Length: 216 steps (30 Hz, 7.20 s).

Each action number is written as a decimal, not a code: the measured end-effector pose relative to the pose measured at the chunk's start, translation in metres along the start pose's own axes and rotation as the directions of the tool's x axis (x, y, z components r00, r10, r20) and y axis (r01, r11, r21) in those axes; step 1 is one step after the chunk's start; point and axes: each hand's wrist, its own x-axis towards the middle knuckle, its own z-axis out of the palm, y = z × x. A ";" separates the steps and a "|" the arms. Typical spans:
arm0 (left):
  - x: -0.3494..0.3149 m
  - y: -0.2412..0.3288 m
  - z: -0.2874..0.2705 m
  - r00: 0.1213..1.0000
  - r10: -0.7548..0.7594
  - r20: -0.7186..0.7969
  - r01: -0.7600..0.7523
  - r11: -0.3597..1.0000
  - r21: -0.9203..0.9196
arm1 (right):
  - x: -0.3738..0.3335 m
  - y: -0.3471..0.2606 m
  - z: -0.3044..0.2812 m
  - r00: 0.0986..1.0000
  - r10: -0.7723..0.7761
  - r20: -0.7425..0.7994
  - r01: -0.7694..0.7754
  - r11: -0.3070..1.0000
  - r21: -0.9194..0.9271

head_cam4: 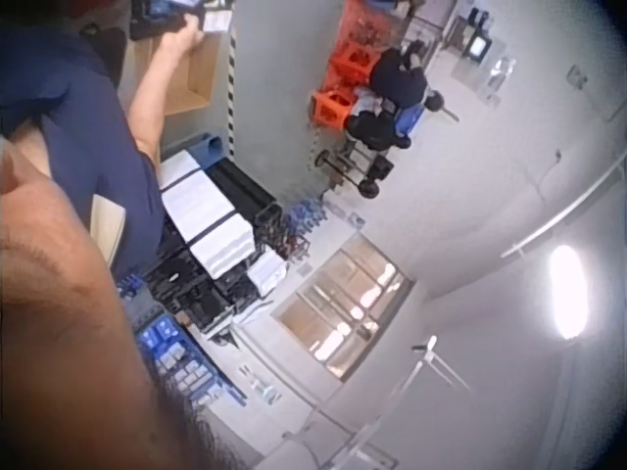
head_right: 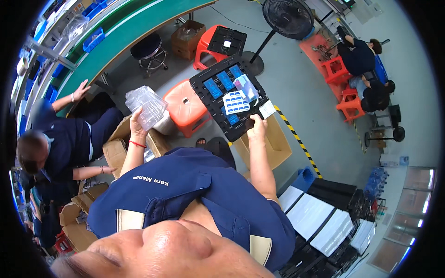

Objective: The person retrieves small electronic components from a black tray and places them into clear plastic clamshell packaging on a green workbench. They then place the packaged items into a cardboard box and move the empty tray to a stack.

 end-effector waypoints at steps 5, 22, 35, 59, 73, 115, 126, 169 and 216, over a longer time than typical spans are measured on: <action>0.054 0.014 0.013 0.993 0.094 -0.064 -0.096 0.995 -0.031 | 0.116 -0.004 0.074 0.996 0.041 0.084 -0.039 0.999 -0.024; 0.300 -0.058 0.093 0.817 0.426 -0.389 -0.530 0.821 -0.214 | 0.482 0.000 0.419 0.704 0.460 0.541 -0.103 0.820 -0.563; 0.284 -0.032 0.136 0.630 0.619 -0.469 -0.712 0.702 -0.029 | 0.573 0.110 0.574 0.356 0.632 0.688 -0.122 0.762 -0.636; 0.428 0.215 -0.018 0.643 0.485 -0.594 -0.670 0.731 -0.129 | 0.687 0.257 0.884 0.376 0.691 0.617 0.716 0.207 -0.667; 0.496 0.281 -0.031 0.340 0.668 -0.662 0.054 0.688 0.723 | 0.216 0.354 0.844 -0.414 0.788 0.456 0.215 0.571 -0.792; 0.406 0.480 -0.273 0.030 0.982 -0.189 0.653 0.124 0.747 | 0.314 0.353 0.884 0.530 0.245 0.812 0.674 0.460 -0.578; 0.597 0.347 -0.044 0.684 0.714 0.148 0.013 -0.214 0.977 | 0.488 0.254 0.823 0.924 -0.050 0.379 0.358 -0.237 -0.903; 0.563 0.324 -0.087 0.486 0.509 -0.711 -0.276 0.861 0.427 | 0.323 0.359 0.810 0.102 0.723 0.683 0.489 0.562 -0.668; 0.567 0.299 -0.088 0.595 0.780 -0.194 0.471 -0.142 0.871 | 0.558 0.155 0.647 0.118 0.417 0.901 0.927 -0.372 0.050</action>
